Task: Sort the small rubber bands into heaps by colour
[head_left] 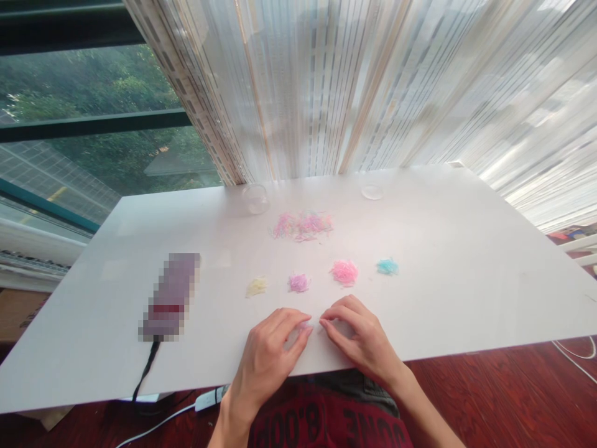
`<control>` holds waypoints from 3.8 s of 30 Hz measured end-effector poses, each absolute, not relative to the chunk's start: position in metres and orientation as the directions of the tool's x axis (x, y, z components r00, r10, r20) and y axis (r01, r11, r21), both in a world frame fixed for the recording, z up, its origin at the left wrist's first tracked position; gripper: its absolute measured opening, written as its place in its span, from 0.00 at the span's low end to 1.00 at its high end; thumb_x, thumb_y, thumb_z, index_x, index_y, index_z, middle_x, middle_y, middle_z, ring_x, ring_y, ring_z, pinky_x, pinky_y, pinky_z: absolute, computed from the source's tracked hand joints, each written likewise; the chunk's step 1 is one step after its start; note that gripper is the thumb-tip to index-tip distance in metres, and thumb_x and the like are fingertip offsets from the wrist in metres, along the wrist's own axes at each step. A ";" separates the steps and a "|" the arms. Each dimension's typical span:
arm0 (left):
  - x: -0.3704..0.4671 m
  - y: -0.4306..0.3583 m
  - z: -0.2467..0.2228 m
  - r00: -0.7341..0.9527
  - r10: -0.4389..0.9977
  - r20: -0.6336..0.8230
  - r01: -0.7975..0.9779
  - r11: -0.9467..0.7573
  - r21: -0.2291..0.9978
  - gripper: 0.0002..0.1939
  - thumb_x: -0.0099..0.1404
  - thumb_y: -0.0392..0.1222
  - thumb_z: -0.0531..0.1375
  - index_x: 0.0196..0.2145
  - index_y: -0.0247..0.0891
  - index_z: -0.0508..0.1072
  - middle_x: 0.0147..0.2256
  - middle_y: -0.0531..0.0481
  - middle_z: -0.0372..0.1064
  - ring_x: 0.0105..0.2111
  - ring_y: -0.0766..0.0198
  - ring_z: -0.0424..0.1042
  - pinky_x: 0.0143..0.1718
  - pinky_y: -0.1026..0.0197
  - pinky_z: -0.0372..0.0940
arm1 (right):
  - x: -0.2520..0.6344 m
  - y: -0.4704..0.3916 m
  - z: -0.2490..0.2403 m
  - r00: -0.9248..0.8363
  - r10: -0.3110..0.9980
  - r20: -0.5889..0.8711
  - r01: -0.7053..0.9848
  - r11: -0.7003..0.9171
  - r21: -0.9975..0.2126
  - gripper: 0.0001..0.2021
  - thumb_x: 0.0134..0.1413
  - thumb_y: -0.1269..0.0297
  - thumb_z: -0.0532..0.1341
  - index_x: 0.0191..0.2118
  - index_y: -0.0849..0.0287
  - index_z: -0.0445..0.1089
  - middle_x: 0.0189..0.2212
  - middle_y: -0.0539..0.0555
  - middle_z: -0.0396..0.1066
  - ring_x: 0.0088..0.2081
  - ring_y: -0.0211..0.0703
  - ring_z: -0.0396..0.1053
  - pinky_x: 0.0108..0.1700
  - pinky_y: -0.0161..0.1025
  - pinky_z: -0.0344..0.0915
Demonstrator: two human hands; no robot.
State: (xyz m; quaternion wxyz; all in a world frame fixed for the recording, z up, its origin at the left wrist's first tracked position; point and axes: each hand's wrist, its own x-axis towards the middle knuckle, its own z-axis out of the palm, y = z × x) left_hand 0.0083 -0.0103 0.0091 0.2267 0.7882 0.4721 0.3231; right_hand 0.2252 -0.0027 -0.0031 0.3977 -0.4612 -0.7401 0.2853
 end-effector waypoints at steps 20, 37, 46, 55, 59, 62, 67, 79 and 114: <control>0.013 -0.009 0.008 0.317 0.885 0.341 0.525 -0.463 0.714 0.06 0.76 0.36 0.61 0.44 0.40 0.80 0.35 0.49 0.82 0.29 0.64 0.76 0.36 0.62 0.73 | 0.228 -0.004 -0.007 -0.326 0.889 0.322 0.399 0.438 -0.805 0.06 0.72 0.67 0.60 0.43 0.54 0.75 0.34 0.53 0.79 0.36 0.44 0.75 0.40 0.41 0.72; 0.014 -0.009 0.008 0.301 0.890 0.342 0.487 -0.452 0.747 0.06 0.75 0.34 0.63 0.44 0.40 0.80 0.37 0.50 0.83 0.31 0.65 0.78 0.37 0.64 0.72 | 0.227 -0.002 -0.007 -0.306 0.865 0.397 0.363 0.491 -0.792 0.05 0.70 0.70 0.63 0.44 0.55 0.77 0.33 0.53 0.79 0.35 0.43 0.74 0.39 0.38 0.71; 0.014 -0.011 0.008 0.322 0.889 0.326 0.474 -0.449 0.758 0.06 0.75 0.34 0.63 0.45 0.40 0.80 0.38 0.49 0.83 0.31 0.65 0.77 0.36 0.64 0.70 | 0.228 -0.003 -0.006 -0.301 0.882 0.363 0.342 0.455 -0.822 0.04 0.67 0.72 0.64 0.42 0.55 0.76 0.34 0.52 0.78 0.37 0.42 0.74 0.41 0.37 0.70; 0.013 -0.012 0.007 0.332 0.904 0.268 0.477 -0.406 0.779 0.07 0.75 0.34 0.62 0.45 0.41 0.80 0.36 0.52 0.81 0.27 0.67 0.72 0.33 0.64 0.68 | 0.230 -0.004 -0.005 -0.291 0.900 0.324 0.321 0.411 -0.853 0.04 0.67 0.71 0.64 0.43 0.54 0.75 0.36 0.52 0.78 0.38 0.42 0.75 0.42 0.37 0.72; 0.013 -0.012 0.007 0.334 0.911 0.240 0.489 -0.385 0.783 0.07 0.75 0.35 0.62 0.45 0.42 0.80 0.35 0.52 0.80 0.26 0.67 0.70 0.32 0.64 0.67 | 0.230 -0.005 -0.004 -0.284 0.906 0.315 0.312 0.398 -0.863 0.05 0.67 0.71 0.64 0.43 0.54 0.75 0.36 0.52 0.77 0.37 0.41 0.75 0.42 0.36 0.71; 0.013 -0.012 0.007 0.327 0.910 0.253 0.487 -0.392 0.780 0.07 0.74 0.33 0.62 0.45 0.41 0.80 0.36 0.51 0.80 0.26 0.67 0.70 0.31 0.64 0.67 | 0.230 -0.005 -0.005 -0.286 0.907 0.309 0.313 0.394 -0.864 0.05 0.67 0.72 0.64 0.43 0.54 0.75 0.36 0.52 0.77 0.38 0.41 0.75 0.42 0.36 0.71; 0.012 -0.011 0.007 0.316 0.903 0.292 0.456 -0.414 0.788 0.09 0.72 0.30 0.63 0.44 0.41 0.80 0.39 0.49 0.82 0.29 0.66 0.75 0.30 0.65 0.69 | 0.231 -0.004 -0.004 -0.292 0.904 0.313 0.304 0.398 -0.866 0.06 0.67 0.73 0.63 0.43 0.54 0.75 0.36 0.52 0.77 0.38 0.42 0.75 0.42 0.37 0.72; 0.013 -0.012 0.006 0.274 0.914 0.301 0.429 -0.396 0.812 0.09 0.70 0.29 0.64 0.41 0.41 0.81 0.38 0.48 0.82 0.33 0.63 0.79 0.28 0.67 0.70 | 0.232 -0.004 -0.006 -0.295 0.901 0.317 0.282 0.399 -0.872 0.06 0.66 0.72 0.65 0.46 0.54 0.75 0.39 0.53 0.78 0.40 0.42 0.76 0.44 0.37 0.73; 0.018 -0.012 0.011 0.278 0.919 0.279 0.426 -0.378 0.822 0.08 0.68 0.29 0.63 0.39 0.41 0.79 0.35 0.49 0.81 0.31 0.64 0.77 0.27 0.67 0.68 | 0.232 -0.003 -0.002 -0.318 0.897 0.308 0.329 0.409 -0.851 0.06 0.70 0.64 0.64 0.41 0.54 0.79 0.33 0.53 0.79 0.35 0.43 0.76 0.39 0.39 0.73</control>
